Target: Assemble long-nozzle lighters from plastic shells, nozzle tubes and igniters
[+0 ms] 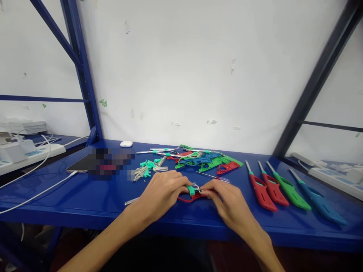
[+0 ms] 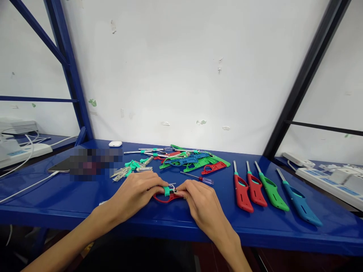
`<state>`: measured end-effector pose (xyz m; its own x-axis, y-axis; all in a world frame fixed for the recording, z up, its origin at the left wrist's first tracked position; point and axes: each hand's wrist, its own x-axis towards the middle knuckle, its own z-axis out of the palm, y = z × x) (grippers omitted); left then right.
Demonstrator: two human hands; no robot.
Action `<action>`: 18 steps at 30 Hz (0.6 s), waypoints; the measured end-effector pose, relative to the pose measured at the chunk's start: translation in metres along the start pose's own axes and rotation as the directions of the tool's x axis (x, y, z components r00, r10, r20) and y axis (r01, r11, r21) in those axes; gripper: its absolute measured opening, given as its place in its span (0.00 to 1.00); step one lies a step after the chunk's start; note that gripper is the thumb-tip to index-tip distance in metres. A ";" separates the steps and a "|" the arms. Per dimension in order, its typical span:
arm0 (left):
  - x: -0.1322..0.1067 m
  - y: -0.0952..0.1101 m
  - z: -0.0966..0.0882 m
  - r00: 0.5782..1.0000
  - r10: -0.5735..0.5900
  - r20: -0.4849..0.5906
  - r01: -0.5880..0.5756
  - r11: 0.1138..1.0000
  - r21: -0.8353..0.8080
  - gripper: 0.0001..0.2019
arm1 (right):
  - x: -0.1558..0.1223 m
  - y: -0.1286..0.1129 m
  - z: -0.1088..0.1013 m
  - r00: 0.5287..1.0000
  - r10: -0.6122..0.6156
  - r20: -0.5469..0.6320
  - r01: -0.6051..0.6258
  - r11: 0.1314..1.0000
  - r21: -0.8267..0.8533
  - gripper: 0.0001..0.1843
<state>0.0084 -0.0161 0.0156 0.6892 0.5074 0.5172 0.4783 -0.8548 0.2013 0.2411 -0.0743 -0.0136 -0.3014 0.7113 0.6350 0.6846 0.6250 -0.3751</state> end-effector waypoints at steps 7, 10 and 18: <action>0.003 -0.002 0.002 0.999 -0.045 0.025 0.044 0.999 0.020 0.07 | 0.001 -0.002 0.000 1.000 0.005 0.007 -0.005 1.000 0.007 0.08; 0.004 -0.007 0.005 0.997 -0.073 0.033 0.072 0.997 0.039 0.05 | 0.003 -0.003 -0.001 0.999 0.037 0.016 -0.037 0.999 -0.027 0.07; 0.003 -0.006 0.003 0.991 -0.045 0.127 0.035 0.996 0.079 0.12 | 0.007 -0.001 0.000 0.991 0.116 0.064 -0.108 0.988 -0.113 0.06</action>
<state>0.0086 -0.0089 0.0137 0.7308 0.5549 0.3975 0.5436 -0.8253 0.1527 0.2383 -0.0703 -0.0085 -0.2618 0.7978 0.5431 0.7838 0.5041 -0.3627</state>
